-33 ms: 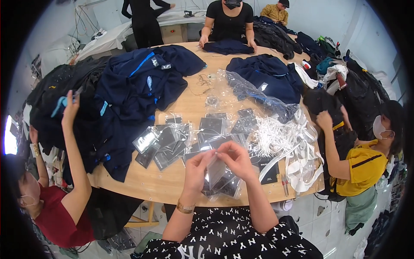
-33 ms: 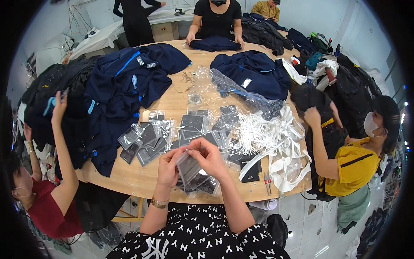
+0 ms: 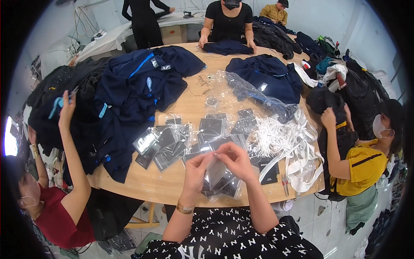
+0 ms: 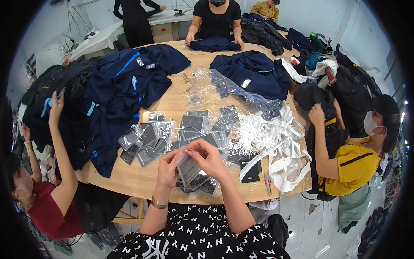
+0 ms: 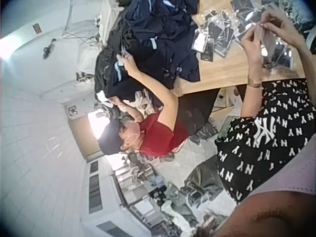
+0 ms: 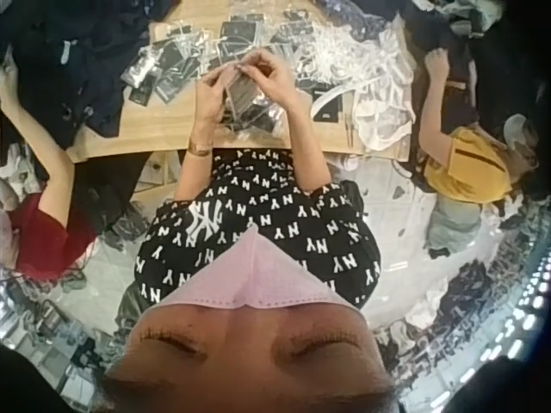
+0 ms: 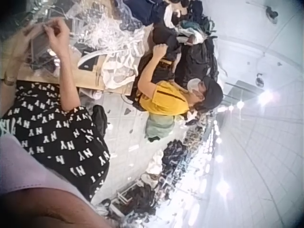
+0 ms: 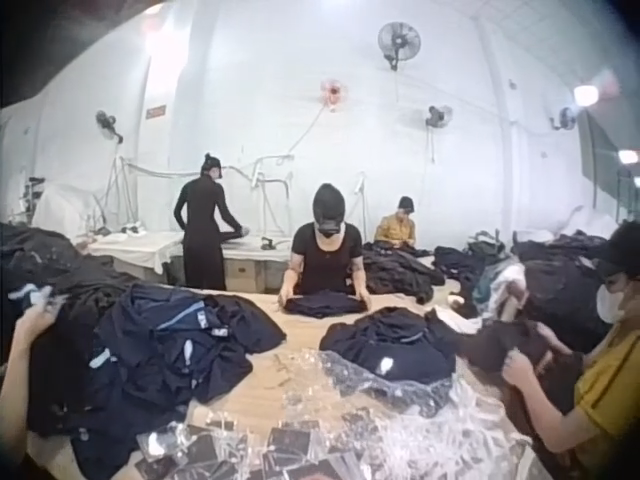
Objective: Placing small clothing labels or tags into individual plastic bags at a factory workbench.
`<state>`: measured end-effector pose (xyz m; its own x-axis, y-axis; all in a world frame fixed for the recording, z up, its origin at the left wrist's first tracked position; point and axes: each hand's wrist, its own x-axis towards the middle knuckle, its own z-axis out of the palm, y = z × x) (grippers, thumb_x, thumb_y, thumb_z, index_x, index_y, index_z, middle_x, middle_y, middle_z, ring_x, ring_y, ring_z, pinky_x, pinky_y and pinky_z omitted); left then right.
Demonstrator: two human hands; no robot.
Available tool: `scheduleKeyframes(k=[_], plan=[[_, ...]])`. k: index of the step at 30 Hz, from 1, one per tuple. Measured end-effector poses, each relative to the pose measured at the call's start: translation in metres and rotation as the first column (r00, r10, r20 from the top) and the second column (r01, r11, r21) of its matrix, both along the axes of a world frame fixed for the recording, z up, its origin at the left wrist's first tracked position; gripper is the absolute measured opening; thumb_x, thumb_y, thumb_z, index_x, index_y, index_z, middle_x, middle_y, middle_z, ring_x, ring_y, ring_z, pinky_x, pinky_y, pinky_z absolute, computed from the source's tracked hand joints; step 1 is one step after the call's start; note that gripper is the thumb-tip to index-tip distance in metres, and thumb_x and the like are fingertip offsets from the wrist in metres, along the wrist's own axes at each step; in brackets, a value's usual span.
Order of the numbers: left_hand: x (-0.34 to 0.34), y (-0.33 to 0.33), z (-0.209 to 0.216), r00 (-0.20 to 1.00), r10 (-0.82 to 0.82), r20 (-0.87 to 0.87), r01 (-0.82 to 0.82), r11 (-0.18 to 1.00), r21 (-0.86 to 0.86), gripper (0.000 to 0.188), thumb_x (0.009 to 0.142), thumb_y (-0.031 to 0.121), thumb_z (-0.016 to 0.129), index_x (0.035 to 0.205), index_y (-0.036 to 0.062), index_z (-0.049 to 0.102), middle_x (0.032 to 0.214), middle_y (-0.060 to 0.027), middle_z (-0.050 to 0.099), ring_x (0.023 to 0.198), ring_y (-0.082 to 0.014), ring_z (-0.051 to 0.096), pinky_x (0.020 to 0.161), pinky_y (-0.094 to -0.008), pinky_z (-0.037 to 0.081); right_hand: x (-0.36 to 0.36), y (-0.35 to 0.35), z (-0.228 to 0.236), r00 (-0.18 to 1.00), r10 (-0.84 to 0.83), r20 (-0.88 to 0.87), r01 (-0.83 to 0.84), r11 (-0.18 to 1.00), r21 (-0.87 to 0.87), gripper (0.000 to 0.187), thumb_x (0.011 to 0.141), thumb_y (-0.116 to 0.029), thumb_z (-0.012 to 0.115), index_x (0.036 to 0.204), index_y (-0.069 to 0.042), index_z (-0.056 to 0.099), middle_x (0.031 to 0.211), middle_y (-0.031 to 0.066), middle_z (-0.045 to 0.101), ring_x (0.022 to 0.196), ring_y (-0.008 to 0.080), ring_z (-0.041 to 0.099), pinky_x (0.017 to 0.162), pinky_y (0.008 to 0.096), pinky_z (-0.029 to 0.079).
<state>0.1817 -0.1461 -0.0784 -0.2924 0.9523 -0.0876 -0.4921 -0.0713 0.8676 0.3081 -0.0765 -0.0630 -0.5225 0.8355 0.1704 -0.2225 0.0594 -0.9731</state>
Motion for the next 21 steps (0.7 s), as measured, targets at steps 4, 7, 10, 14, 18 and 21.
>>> scheduleKeyframes(k=[4,7,10,14,18,21], plan=[[-0.008,0.0,-0.002,0.995,-0.057,-0.082,0.055,0.998,-0.025,0.018,0.085,0.011,0.057,0.094,-0.002,0.064,0.081,-0.0043,0.064,0.07,-0.0069,0.057,0.061,-0.0186,0.045,0.005,0.0,0.003,0.997,0.028,0.07,-0.028,1.0,0.005,0.008,0.081,-0.001,0.057,0.089,-0.002,0.056,0.077,-0.0027,0.056,0.067,0.0021,0.049,0.058,0.0172,0.04],[-0.013,-0.003,0.003,0.962,-0.074,-0.263,0.074,0.997,-0.008,0.014,0.082,0.008,0.061,0.091,-0.0024,0.065,0.08,-0.0031,0.064,0.068,-0.0046,0.055,0.06,-0.0179,0.044,0.009,0.0,0.002,0.981,0.104,0.165,-0.106,0.994,0.004,0.008,0.08,-0.002,0.059,0.088,-0.002,0.056,0.07,-0.0044,0.051,0.061,0.0012,0.041,0.053,0.0171,0.035],[-0.017,-0.004,0.003,0.912,-0.088,-0.4,0.072,0.996,-0.053,0.014,0.08,0.009,0.063,0.09,-0.0018,0.065,0.077,-0.0029,0.064,0.067,-0.0049,0.055,0.061,-0.0177,0.044,0.011,0.001,-0.003,0.971,0.145,0.191,-0.148,0.989,0.002,0.008,0.08,-0.002,0.06,0.087,-0.002,0.056,0.068,-0.0043,0.048,0.059,0.0014,0.038,0.051,0.0178,0.034],[-0.015,-0.003,0.007,0.891,-0.078,-0.448,0.05,0.996,-0.073,0.011,0.08,0.008,0.063,0.084,-0.0023,0.065,0.072,-0.0009,0.062,0.063,-0.0035,0.054,0.057,-0.0171,0.042,0.013,0.0,0.002,0.964,0.145,0.225,-0.142,0.989,-0.029,0.014,0.081,-0.006,0.06,0.093,-0.004,0.054,0.07,-0.0031,0.052,0.069,0.0032,0.05,0.061,0.0191,0.042],[-0.011,0.0,0.004,0.879,-0.027,-0.475,0.001,0.998,-0.055,0.009,0.081,0.007,0.061,0.082,-0.0019,0.062,0.07,0.0011,0.06,0.061,-0.0027,0.051,0.056,-0.0165,0.041,0.009,0.002,-0.004,0.98,0.081,0.179,-0.082,0.997,-0.002,0.023,0.08,-0.007,0.062,0.099,-0.004,0.049,0.067,-0.003,0.048,0.063,0.0027,0.046,0.058,0.019,0.04],[-0.011,0.002,0.003,0.891,0.126,-0.437,-0.123,0.992,0.036,0.009,0.082,0.007,0.059,0.084,-0.0015,0.059,0.072,0.0015,0.058,0.062,-0.0025,0.05,0.055,-0.0162,0.04,0.009,0.003,-0.005,0.982,0.041,0.184,-0.047,0.999,0.028,0.021,0.079,-0.007,0.062,0.096,-0.003,0.049,0.065,-0.0022,0.048,0.059,0.0029,0.042,0.052,0.0186,0.034]])
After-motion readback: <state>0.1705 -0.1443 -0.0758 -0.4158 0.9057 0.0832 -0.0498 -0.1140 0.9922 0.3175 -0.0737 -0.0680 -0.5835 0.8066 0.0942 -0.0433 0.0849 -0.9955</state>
